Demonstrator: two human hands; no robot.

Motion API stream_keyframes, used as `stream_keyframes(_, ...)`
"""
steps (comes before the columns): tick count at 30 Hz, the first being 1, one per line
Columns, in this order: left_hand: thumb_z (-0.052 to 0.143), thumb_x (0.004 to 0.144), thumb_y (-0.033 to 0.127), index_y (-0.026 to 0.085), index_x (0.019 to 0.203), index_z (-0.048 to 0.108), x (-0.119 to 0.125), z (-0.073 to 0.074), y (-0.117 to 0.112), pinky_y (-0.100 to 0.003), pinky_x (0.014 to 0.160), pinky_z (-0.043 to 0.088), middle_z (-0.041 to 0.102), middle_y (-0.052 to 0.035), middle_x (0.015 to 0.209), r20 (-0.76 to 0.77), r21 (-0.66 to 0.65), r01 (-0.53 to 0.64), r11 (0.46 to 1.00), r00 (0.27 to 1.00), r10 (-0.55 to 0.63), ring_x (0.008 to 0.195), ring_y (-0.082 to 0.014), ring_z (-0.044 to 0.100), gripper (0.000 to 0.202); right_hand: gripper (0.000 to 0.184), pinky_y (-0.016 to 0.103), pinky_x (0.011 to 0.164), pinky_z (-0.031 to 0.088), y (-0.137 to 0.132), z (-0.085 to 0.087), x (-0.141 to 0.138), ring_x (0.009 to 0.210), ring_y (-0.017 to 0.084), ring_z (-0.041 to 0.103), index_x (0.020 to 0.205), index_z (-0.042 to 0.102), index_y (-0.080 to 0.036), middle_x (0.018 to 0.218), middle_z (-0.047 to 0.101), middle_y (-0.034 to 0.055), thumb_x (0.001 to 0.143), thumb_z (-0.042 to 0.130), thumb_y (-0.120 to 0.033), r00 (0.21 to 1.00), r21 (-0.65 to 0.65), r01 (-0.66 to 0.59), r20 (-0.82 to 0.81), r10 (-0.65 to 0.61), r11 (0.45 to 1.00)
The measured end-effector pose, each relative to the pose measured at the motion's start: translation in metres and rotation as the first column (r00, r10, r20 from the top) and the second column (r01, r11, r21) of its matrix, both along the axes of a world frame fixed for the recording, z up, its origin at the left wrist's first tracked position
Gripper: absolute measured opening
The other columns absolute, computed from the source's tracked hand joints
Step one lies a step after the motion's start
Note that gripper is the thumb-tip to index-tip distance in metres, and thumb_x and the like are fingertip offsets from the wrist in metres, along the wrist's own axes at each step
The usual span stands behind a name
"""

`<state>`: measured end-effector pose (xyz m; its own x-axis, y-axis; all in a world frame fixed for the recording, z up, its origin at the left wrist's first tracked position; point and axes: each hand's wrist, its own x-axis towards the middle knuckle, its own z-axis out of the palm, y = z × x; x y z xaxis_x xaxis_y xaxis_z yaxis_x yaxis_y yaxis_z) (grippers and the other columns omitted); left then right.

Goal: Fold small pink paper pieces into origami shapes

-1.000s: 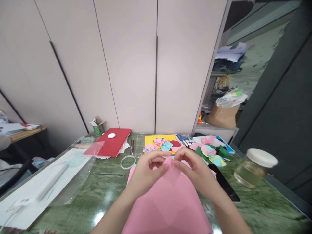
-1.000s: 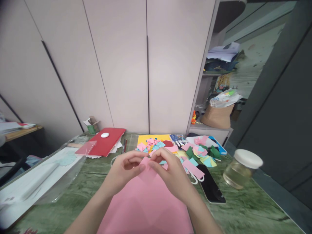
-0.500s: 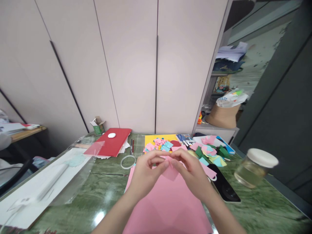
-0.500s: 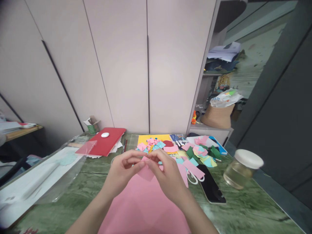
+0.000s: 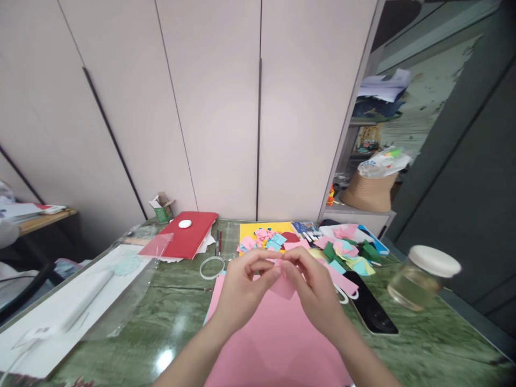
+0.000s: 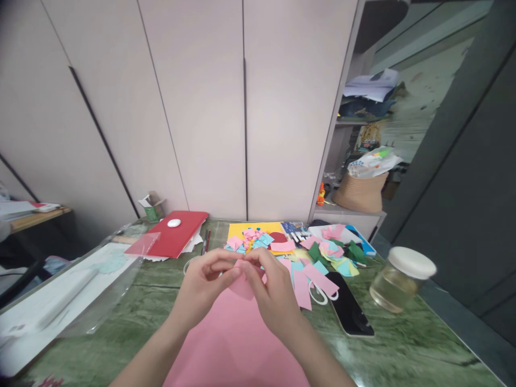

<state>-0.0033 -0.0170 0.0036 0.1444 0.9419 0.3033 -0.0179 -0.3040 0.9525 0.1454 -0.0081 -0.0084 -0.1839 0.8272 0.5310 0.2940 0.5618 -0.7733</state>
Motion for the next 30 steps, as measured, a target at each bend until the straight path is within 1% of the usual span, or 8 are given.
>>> stream_keyframes(3,0.064,0.079,0.026,0.020,0.091,0.066,0.000,0.000,0.000,-0.025,0.069,0.049,0.073,-0.0030,0.074,0.007,-0.007,-0.013,1.000,1.000,0.013,0.073,-0.0165,0.067,0.013,0.016,0.024,0.059,0.035,0.000,0.000,-0.002,0.066,0.012,0.048,0.079,0.051,-0.022,0.072,0.054,-0.0030,0.092,0.046,-0.030,1.000,0.020,0.010,-0.005,-0.010,1.000)
stream_keyframes(10,0.064,0.079,0.027,0.020,0.091,0.066,0.003,-0.001,0.001,-0.025,0.069,0.049,0.072,-0.0030,0.074,-0.003,0.001,-0.012,1.000,1.000,0.012,0.070,-0.0157,0.066,0.014,0.017,0.025,0.059,0.035,-0.001,-0.004,-0.004,0.066,0.012,0.047,0.079,0.051,-0.022,0.072,0.053,-0.0029,0.093,0.044,-0.029,0.999,0.053,0.037,-0.015,-0.036,0.998)
stream_keyframes(14,0.065,0.078,0.026,0.022,0.097,0.064,0.004,-0.001,-0.001,-0.026,0.072,0.049,0.071,-0.0003,0.067,-0.009,0.013,-0.030,0.999,0.999,0.031,0.070,-0.0148,0.065,0.019,0.015,0.025,0.058,0.035,-0.002,-0.006,-0.003,0.066,0.012,0.048,0.081,0.052,-0.023,0.073,0.054,-0.0025,0.093,0.043,-0.025,0.999,0.089,0.048,-0.026,-0.046,0.995)
stream_keyframes(16,0.066,0.077,0.024,0.022,0.099,0.063,0.004,-0.001,-0.003,-0.027,0.076,0.049,0.071,0.0010,0.066,0.005,0.009,-0.033,0.999,0.999,0.032,0.070,-0.0144,0.065,0.022,0.013,0.025,0.060,0.036,-0.002,-0.007,-0.003,0.067,0.013,0.048,0.083,0.052,-0.023,0.075,0.054,-0.0023,0.092,0.044,-0.022,0.998,0.145,0.048,-0.035,-0.043,0.988)
stream_keyframes(18,0.066,0.077,0.025,0.021,0.093,0.065,0.004,0.000,-0.005,-0.027,0.077,0.049,0.072,0.0001,0.070,0.035,-0.006,-0.019,1.000,0.999,0.019,0.070,-0.0144,0.066,0.017,0.012,0.026,0.061,0.036,-0.003,-0.007,-0.002,0.068,0.013,0.048,0.084,0.052,-0.024,0.075,0.054,-0.0022,0.091,0.044,-0.018,0.999,0.226,0.038,-0.042,-0.030,0.973)
stream_keyframes(21,0.069,0.075,0.026,0.019,0.083,0.066,0.005,0.002,-0.009,-0.027,0.073,0.051,0.073,-0.0028,0.080,0.072,-0.006,-0.011,1.000,0.997,0.012,0.071,-0.0152,0.067,0.011,0.015,0.027,0.063,0.036,-0.005,-0.007,-0.001,0.068,0.013,0.047,0.084,0.051,-0.024,0.075,0.052,-0.0018,0.091,0.043,-0.013,0.999,0.315,0.010,-0.043,0.003,0.949)
stream_keyframes(26,0.068,0.077,0.027,0.020,0.082,0.069,0.006,0.002,-0.013,-0.027,0.076,0.051,0.072,-0.0028,0.079,0.035,0.066,-0.049,0.997,0.998,0.046,0.078,-0.0166,0.066,0.009,0.017,0.029,0.064,0.037,-0.008,-0.005,-0.001,0.070,0.015,0.047,0.087,0.051,-0.024,0.075,0.052,-0.0004,0.089,0.043,-0.009,0.998,0.371,0.005,-0.055,0.017,0.929)
stream_keyframes(30,0.067,0.077,0.025,0.021,0.081,0.069,0.006,0.000,-0.017,-0.025,0.074,0.050,0.071,-0.0012,0.080,0.013,0.099,-0.067,0.993,0.998,0.066,0.076,-0.0148,0.065,0.006,0.016,0.029,0.062,0.037,-0.009,-0.005,-0.003,0.068,0.015,0.047,0.086,0.051,-0.023,0.074,0.052,-0.0004,0.089,0.043,-0.010,0.998,0.376,0.007,-0.066,0.019,0.927)
